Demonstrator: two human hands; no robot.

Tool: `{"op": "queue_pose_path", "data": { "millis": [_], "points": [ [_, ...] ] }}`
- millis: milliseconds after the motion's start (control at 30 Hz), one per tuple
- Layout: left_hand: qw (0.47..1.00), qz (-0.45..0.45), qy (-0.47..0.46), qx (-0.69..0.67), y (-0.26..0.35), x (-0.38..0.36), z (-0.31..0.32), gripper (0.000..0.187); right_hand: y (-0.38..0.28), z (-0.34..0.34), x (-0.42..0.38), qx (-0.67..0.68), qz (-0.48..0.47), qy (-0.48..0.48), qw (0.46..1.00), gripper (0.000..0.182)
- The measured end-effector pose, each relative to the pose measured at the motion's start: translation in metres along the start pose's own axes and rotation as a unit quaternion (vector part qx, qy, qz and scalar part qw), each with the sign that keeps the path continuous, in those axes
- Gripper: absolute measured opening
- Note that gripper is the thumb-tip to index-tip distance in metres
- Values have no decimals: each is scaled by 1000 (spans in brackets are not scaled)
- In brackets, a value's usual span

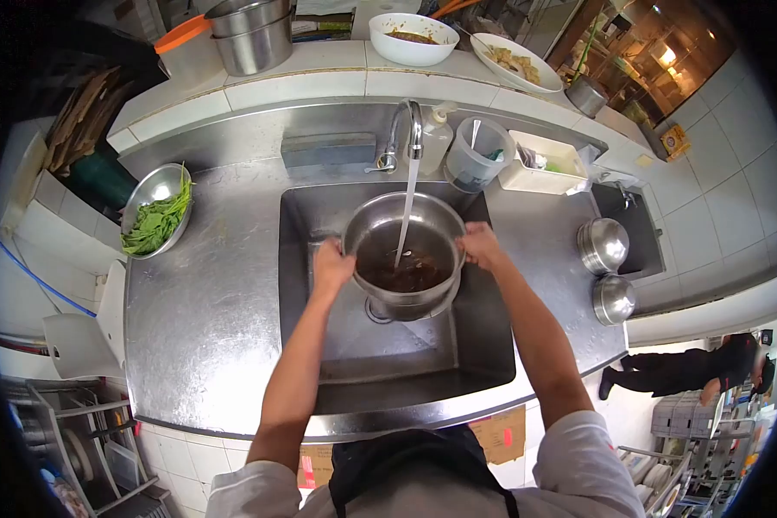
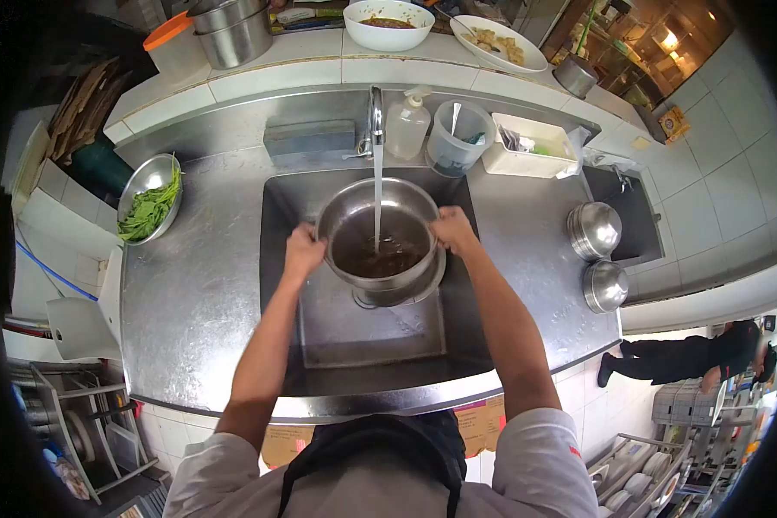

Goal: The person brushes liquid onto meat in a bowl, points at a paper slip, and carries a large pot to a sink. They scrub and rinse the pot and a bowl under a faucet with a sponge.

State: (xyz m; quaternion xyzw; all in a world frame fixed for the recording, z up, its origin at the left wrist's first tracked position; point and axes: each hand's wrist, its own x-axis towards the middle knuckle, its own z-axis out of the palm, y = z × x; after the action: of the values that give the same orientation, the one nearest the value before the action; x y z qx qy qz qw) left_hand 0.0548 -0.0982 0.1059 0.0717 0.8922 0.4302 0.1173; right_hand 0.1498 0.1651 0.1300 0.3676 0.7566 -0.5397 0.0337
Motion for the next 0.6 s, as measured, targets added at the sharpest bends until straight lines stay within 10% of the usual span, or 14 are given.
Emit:
{"op": "queue_pose_path", "data": {
  "millis": [133,333,433,500,600],
  "points": [
    [982,31,-41,183,14,13,-28,27,53,31,8,100,72,-40,992,15],
    [959,-156,-179,-153,-145,-46,21,24,-25,88,-48,-279,-235,61,929,17],
    [902,-316,-71,-285,-136,-61,35,32,-27,95,-84,-376,-315,65,869,15],
    [907,-294,-40,-298,-139,-40,43,44,-17,90,-94,-414,-363,61,833,12],
    [965,-61,-250,-47,-144,-10,53,36,-2,70,-104,-447,-415,62,790,11]
  ]
}}
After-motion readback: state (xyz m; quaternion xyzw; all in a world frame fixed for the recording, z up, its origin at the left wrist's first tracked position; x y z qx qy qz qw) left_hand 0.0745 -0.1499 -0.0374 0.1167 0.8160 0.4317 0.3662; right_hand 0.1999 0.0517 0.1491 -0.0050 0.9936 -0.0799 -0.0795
